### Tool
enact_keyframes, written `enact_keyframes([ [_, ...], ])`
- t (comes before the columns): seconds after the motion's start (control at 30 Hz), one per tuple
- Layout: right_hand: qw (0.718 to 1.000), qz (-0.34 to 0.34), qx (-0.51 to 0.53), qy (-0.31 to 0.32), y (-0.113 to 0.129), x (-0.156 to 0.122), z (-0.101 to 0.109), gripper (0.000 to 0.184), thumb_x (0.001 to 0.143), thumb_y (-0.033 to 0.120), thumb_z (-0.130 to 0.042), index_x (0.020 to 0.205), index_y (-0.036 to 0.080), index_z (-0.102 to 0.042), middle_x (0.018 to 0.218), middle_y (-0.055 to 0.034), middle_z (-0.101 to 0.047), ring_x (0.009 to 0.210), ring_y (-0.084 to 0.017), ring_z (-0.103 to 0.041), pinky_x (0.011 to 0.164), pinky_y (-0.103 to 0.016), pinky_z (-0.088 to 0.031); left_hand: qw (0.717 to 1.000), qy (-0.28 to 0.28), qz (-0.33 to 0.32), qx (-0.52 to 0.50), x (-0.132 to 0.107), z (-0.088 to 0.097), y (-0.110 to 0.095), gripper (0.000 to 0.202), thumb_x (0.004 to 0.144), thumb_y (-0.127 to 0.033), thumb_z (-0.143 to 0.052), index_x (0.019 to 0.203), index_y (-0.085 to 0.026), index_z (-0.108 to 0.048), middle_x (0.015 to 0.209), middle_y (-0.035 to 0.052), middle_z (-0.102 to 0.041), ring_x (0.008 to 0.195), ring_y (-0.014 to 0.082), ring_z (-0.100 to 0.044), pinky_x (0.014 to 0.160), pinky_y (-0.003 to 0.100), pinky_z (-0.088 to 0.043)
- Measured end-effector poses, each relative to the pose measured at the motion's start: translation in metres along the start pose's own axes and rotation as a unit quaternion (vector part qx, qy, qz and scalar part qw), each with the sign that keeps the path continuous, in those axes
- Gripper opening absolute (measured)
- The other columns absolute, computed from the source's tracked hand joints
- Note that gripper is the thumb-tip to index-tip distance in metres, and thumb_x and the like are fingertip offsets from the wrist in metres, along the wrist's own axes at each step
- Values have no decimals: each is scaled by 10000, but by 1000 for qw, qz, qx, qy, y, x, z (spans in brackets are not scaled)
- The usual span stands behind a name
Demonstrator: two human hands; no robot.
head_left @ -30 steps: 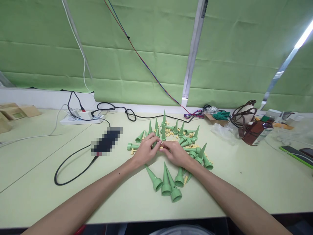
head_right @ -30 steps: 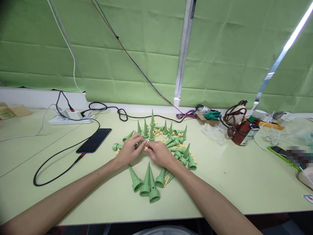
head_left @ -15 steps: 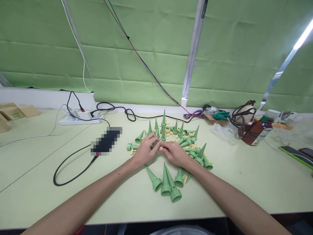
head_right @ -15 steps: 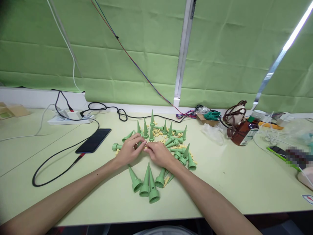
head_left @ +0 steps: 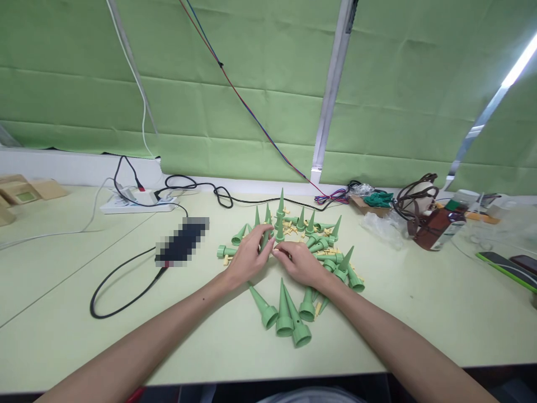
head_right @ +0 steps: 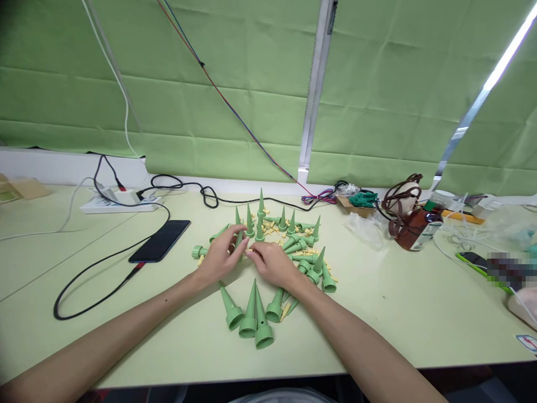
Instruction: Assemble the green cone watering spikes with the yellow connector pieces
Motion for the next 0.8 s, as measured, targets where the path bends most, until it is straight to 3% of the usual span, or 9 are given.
enact_keyframes([
  [0.47, 999, -9, -14, -40, 0, 1, 4, 367, 1026, 297, -408, 679, 195, -471, 634, 11, -519, 596, -134, -457, 611, -260, -328, 998, -30, 29, 48, 3, 8, 3, 246, 952, -305, -469, 1177, -212, -507, 795, 5, -567, 667, 154, -538, 627, 273, -433],
  [0.8, 1000, -7, -7, -27, 1, 0, 4, 380, 1018, 305, -424, 653, 200, -423, 608, 19, -484, 576, -130, -440, 594, -258, -308, 997, 1, 34, 67, 3, 3, 11, 258, 953, -231, -454, 1200, -201, -521, 955, 52, -651, 730, 177, -590, 685, 300, -452],
])
Point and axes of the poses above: each hand's wrist, its own x-axis towards the middle knuckle, its own z-axis out of the back of the hand, y = z × x, the point moved 5 cm from there along x, towards the middle knuckle
